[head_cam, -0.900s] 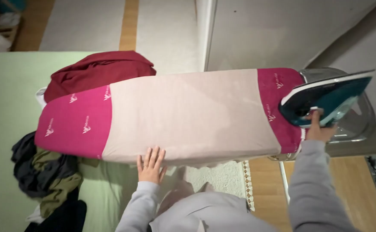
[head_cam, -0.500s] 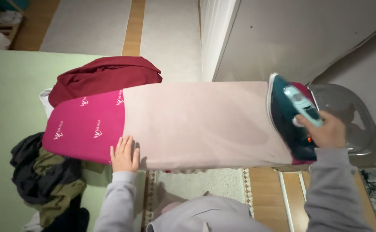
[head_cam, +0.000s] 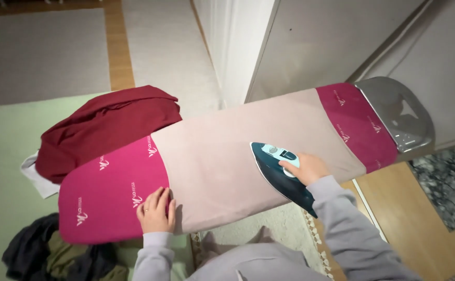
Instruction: Ironing a light-colored garment on an ironing board.
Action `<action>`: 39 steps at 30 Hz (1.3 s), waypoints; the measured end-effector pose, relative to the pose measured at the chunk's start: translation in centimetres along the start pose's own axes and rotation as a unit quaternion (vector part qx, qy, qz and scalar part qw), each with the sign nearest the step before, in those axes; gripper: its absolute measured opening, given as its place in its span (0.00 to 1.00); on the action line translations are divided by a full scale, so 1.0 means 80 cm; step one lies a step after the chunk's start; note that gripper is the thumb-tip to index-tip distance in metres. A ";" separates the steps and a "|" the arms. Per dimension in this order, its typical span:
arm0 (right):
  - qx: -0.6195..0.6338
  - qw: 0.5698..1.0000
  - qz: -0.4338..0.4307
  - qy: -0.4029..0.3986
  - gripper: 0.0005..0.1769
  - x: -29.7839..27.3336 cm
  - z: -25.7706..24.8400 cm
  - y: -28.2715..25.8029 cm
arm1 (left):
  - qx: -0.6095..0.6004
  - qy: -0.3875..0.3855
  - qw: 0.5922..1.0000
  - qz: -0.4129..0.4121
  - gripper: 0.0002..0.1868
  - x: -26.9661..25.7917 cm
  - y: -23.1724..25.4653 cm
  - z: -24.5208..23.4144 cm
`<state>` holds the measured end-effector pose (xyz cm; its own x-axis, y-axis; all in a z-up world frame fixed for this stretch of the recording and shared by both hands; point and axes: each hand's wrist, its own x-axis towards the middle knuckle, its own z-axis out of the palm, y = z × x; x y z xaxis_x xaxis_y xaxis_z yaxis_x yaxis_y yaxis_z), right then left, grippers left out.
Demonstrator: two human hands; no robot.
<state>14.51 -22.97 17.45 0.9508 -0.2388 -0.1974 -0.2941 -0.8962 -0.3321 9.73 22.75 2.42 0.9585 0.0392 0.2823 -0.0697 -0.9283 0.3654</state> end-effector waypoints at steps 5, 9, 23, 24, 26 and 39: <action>-0.011 1.000 -0.003 0.006 0.32 -0.008 -0.001 -0.010 | 0.000 0.020 1.000 0.010 0.31 0.029 0.003 -0.015; -0.031 0.999 0.020 0.016 0.33 -0.007 0.007 -0.001 | 0.035 0.006 0.999 0.012 0.37 0.033 0.004 -0.016; -0.016 0.997 0.071 0.032 0.34 -0.008 -0.020 0.047 | 0.024 0.015 1.000 0.002 0.38 0.032 0.005 -0.009; -0.011 0.997 0.076 0.026 0.35 -0.007 -0.023 0.051 | 0.023 0.016 1.000 0.000 0.38 0.032 0.006 -0.011; -0.019 0.996 0.079 0.027 0.35 -0.004 -0.026 0.062 | 0.021 0.014 1.000 0.002 0.37 0.032 0.007 -0.010; 0.126 0.984 -0.001 0.125 0.33 -0.014 -0.068 0.136 | 0.020 0.031 0.999 -0.026 0.20 0.023 0.007 -0.003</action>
<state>10.78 -34.50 19.08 0.9367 -0.3491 0.0259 -0.2765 -0.7835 -0.5565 11.35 22.42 3.36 0.9412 0.1099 0.3195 -0.0081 -0.9381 0.3464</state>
